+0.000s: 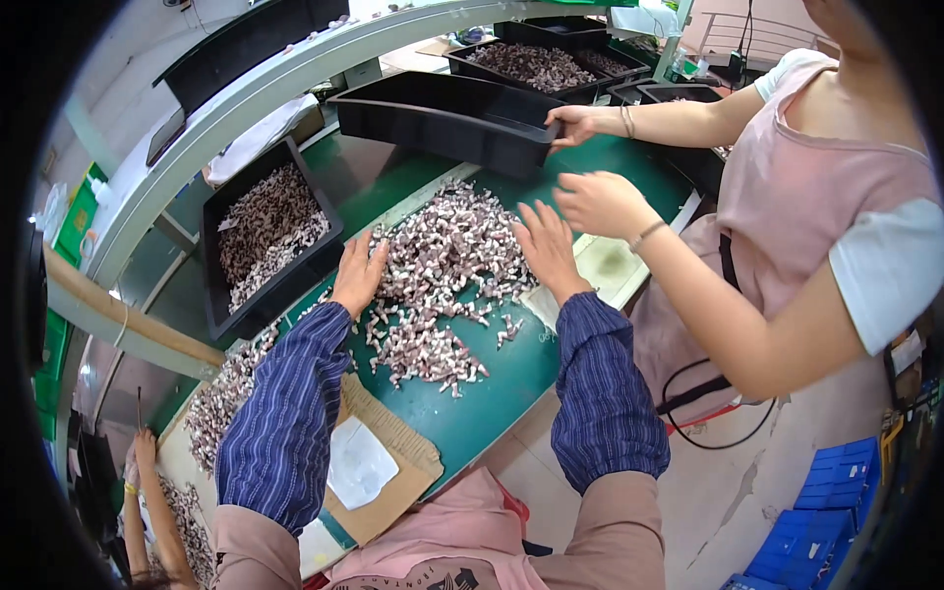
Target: The person sorts and gathers plastic components and metal fasteners by hand on a factory workbench, placing them into black trays.
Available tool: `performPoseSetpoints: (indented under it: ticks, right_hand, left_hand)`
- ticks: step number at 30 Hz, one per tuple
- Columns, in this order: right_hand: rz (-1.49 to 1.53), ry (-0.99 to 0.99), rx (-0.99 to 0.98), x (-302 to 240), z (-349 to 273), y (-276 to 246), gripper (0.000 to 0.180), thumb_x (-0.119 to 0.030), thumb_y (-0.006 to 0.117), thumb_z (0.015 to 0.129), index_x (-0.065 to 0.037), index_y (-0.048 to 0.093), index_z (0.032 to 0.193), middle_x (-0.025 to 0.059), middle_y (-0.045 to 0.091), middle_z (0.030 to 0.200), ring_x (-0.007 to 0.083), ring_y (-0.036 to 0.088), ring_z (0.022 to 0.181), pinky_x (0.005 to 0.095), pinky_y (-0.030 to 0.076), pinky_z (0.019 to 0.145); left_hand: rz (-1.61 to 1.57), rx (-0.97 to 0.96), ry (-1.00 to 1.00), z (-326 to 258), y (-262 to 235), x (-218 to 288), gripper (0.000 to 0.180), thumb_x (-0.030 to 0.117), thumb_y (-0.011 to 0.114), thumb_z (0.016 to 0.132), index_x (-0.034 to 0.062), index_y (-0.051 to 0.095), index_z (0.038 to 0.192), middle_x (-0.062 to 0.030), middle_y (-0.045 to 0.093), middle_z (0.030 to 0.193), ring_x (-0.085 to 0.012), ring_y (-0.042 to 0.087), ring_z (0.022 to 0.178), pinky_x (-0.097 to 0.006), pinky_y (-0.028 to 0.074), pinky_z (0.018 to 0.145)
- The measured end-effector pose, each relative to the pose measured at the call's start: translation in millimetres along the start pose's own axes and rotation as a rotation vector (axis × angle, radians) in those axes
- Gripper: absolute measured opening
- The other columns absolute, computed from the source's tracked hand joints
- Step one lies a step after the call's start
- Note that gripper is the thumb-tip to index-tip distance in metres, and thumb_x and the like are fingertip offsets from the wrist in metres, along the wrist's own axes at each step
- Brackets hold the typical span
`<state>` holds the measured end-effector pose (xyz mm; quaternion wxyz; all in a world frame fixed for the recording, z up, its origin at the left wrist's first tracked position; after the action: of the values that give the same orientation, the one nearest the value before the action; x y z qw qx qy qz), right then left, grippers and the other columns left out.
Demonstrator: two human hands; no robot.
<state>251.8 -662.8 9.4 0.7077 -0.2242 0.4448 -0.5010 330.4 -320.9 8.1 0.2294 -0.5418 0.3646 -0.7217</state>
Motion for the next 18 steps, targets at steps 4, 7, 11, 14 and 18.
performPoseSetpoints:
  ticks: [4,7,11,14,18]
  right_hand:
    - [0.215,-0.074,-0.31,-18,59,28,0.058,-0.051,0.034,0.105,-0.015,0.049,0.148,0.0207,0.039,0.156,0.0402,0.034,0.145,0.0509,0.026,0.118]
    - [0.179,-0.004,-0.501,-19,100,65,0.065,-0.062,0.029,0.102,-0.024,0.045,0.152,0.0172,0.035,0.16,0.0445,0.029,0.147,0.0548,0.021,0.12]
    - [0.144,0.172,-0.673,-31,122,88,0.079,-0.076,0.023,0.095,-0.026,0.044,0.153,0.0103,0.031,0.164,0.042,0.019,0.152,0.0606,0.013,0.12]
    - [0.239,0.096,-0.713,-36,123,88,0.079,-0.073,0.023,0.096,-0.022,0.045,0.153,0.0085,0.034,0.163,0.0379,0.02,0.152,0.0573,0.014,0.121]
    - [0.218,0.151,-0.747,-58,114,71,0.067,-0.061,0.024,0.103,-0.02,0.05,0.149,0.0091,0.037,0.16,0.0307,0.024,0.15,0.042,0.016,0.124]
  left_hand:
    - [0.021,0.013,-0.089,13,15,-3,0.074,0.062,0.04,0.101,0.012,0.036,0.156,-0.0366,0.033,0.153,-0.0495,0.032,0.144,-0.051,0.028,0.118]
    - [0.093,0.022,-0.045,16,26,7,0.07,0.059,0.04,0.102,0.0136,0.037,0.155,-0.0346,0.039,0.15,-0.0481,0.037,0.14,-0.051,0.03,0.116]
    - [0.093,0.042,-0.033,10,30,4,0.07,0.06,0.041,0.102,0.0137,0.038,0.154,-0.0286,0.042,0.149,-0.0437,0.035,0.14,-0.052,0.03,0.115]
    - [0.051,0.036,-0.056,9,28,4,0.071,0.061,0.04,0.102,0.0135,0.037,0.155,-0.0268,0.04,0.15,-0.0416,0.032,0.143,-0.052,0.027,0.116]
    - [0.041,0.055,-0.08,4,15,7,0.072,0.062,0.04,0.101,0.0128,0.038,0.154,-0.0254,0.041,0.149,-0.0408,0.03,0.143,-0.051,0.026,0.117]
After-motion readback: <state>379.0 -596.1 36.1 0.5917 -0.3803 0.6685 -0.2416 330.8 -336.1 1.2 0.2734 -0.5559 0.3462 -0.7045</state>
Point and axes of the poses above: each hand's wrist, its own z-axis towards the middle knuckle, its own y-axis out of the palm, x = y × z, the point moved 5 cm from there along z, towards the middle knuckle
